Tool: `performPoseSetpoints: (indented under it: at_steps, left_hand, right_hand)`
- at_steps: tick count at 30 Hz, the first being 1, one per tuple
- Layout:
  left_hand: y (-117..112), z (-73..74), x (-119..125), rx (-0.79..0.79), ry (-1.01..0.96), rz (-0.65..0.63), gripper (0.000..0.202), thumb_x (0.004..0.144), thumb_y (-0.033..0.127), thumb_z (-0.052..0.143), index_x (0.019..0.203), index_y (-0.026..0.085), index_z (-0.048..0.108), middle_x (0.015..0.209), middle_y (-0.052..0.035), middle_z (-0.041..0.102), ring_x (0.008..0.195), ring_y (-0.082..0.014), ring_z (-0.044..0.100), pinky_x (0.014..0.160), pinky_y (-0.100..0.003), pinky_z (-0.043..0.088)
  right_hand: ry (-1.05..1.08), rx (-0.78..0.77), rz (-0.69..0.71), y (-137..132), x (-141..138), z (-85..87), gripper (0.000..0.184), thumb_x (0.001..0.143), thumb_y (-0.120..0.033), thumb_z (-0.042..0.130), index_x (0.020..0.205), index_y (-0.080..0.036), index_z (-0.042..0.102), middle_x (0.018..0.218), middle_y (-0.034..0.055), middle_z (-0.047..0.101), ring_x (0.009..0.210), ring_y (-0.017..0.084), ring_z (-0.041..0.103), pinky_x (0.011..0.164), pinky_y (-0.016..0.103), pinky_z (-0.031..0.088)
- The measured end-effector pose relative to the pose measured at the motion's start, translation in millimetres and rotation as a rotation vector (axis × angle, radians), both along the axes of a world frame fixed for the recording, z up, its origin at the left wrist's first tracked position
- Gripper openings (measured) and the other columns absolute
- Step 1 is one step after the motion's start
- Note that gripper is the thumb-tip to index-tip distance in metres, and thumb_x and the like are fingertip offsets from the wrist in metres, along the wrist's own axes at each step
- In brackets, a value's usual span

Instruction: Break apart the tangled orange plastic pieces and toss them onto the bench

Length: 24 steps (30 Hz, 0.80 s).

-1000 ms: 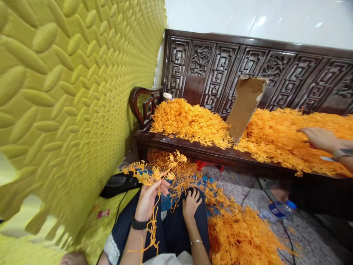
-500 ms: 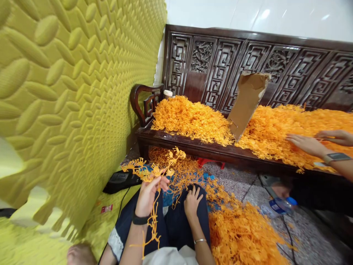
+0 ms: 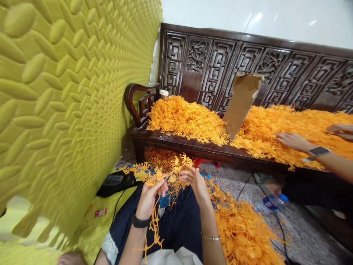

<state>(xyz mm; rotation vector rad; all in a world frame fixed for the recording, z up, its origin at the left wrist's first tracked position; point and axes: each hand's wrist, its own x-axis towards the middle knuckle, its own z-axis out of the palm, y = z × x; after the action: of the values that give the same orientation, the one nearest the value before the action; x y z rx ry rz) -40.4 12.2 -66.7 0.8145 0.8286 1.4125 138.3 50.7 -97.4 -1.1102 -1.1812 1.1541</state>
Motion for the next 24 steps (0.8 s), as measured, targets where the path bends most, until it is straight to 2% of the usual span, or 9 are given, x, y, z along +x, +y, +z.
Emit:
performPoseSetpoints:
  at_steps: [2, 3, 4, 6, 9, 13, 17, 21, 24]
  left_hand:
    - [0.3, -0.3, 1.0, -0.018, 0.026, 0.004, 0.023, 0.07, 0.03, 0.069, 0.082, 0.01, 0.07, 0.046, 0.0046, 0.05, 0.037, -0.0041, 0.035, 0.041, -0.02, 0.026]
    - [0.4, -0.3, 1.1, -0.025, 0.038, 0.006, 0.023, 0.07, 0.03, 0.07, 0.08, 0.01, 0.07, 0.043, 0.0059, 0.046, 0.036, -0.0031, 0.03, 0.039, -0.019, 0.022]
    - [0.5, -0.4, 0.9, -0.028, 0.049, 0.009, 0.023, 0.069, 0.031, 0.07, 0.079, 0.01, 0.07, 0.042, 0.0068, 0.042, 0.036, -0.0027, 0.027, 0.039, -0.019, 0.018]
    - [0.0, -1.6, 0.3, -0.035, 0.07, 0.012, 0.023, 0.067, 0.032, 0.071, 0.078, 0.011, 0.07, 0.04, 0.0075, 0.039, 0.037, -0.0026, 0.025, 0.039, -0.019, 0.015]
    - [-5.8, -7.4, 3.0, -0.068, 0.11, -0.011, 0.025, 0.066, 0.036, 0.072, 0.073, 0.012, 0.069, 0.04, 0.0075, 0.036, 0.039, -0.0036, 0.025, 0.04, -0.019, 0.016]
    - [-27.3, -18.1, 22.8, -0.204, 0.072, -0.155, 0.035, 0.064, 0.044, 0.074, 0.056, 0.012, 0.062, 0.039, 0.0085, 0.028, 0.04, -0.0035, 0.02, 0.041, -0.021, 0.013]
    - [-51.0, -16.3, 47.9, -0.306, -0.094, -0.28, 0.039, 0.06, 0.05, 0.076, 0.066, 0.012, 0.065, 0.041, 0.0099, 0.026, 0.04, -0.0035, 0.016, 0.042, -0.022, 0.009]
    - [-66.6, -8.8, 46.9, -0.316, -0.052, -0.333, 0.04, 0.058, 0.052, 0.076, 0.061, 0.013, 0.066, 0.037, 0.0104, 0.024, 0.036, -0.0029, 0.014, 0.041, -0.023, 0.006]
    - [-72.5, -8.5, 31.9, -0.295, 0.025, -0.249, 0.04, 0.059, 0.053, 0.076, 0.063, 0.013, 0.068, 0.038, 0.0088, 0.029, 0.037, -0.0028, 0.015, 0.043, -0.023, 0.008]
  right_hand:
    - [0.23, 0.044, 0.051, -4.4, -3.8, 25.2, 0.043, 0.081, -0.055, 0.052, 0.087, -0.014, 0.061, 0.076, 0.0075, 0.068, 0.061, 0.015, 0.063, 0.065, 0.03, 0.05]
    - [0.261, 0.056, 0.03, -6.3, -5.1, 33.4, 0.036, 0.076, -0.05, 0.06, 0.077, -0.014, 0.061, 0.069, 0.0048, 0.066, 0.055, 0.013, 0.06, 0.062, 0.027, 0.049]
    - [0.27, 0.062, -0.007, -7.7, -5.7, 38.9, 0.032, 0.073, -0.045, 0.066, 0.07, -0.014, 0.06, 0.065, 0.0028, 0.065, 0.052, 0.012, 0.058, 0.059, 0.025, 0.048]
    - [0.274, 0.066, -0.089, -8.9, -4.8, 43.2, 0.027, 0.068, -0.039, 0.071, 0.068, -0.014, 0.061, 0.061, 0.0005, 0.063, 0.051, 0.011, 0.056, 0.056, 0.024, 0.046]
    - [0.286, 0.113, -0.237, -8.9, -1.1, 41.0, 0.024, 0.063, -0.033, 0.075, 0.072, -0.015, 0.064, 0.06, -0.0011, 0.062, 0.054, 0.011, 0.054, 0.056, 0.024, 0.043]
    - [0.315, 0.221, -0.445, -12.6, 0.0, 38.1, 0.018, 0.06, -0.027, 0.075, 0.067, -0.014, 0.065, 0.069, 0.0005, 0.063, 0.063, 0.011, 0.054, 0.059, 0.024, 0.041]
    - [0.378, 0.29, -0.596, -19.0, 3.7, 43.9, 0.014, 0.061, -0.025, 0.072, 0.066, -0.014, 0.064, 0.073, 0.0019, 0.062, 0.071, 0.013, 0.055, 0.063, 0.025, 0.04]
    - [0.435, 0.444, -0.831, -28.4, 37.2, 64.6, 0.015, 0.063, -0.02, 0.07, 0.07, -0.016, 0.058, 0.073, 0.0004, 0.058, 0.064, 0.011, 0.052, 0.059, 0.026, 0.039]
    - [0.347, 0.684, -1.101, -39.5, 75.0, 91.8, 0.016, 0.066, -0.021, 0.069, 0.073, -0.02, 0.055, 0.078, 0.0014, 0.054, 0.068, 0.014, 0.053, 0.062, 0.031, 0.042]
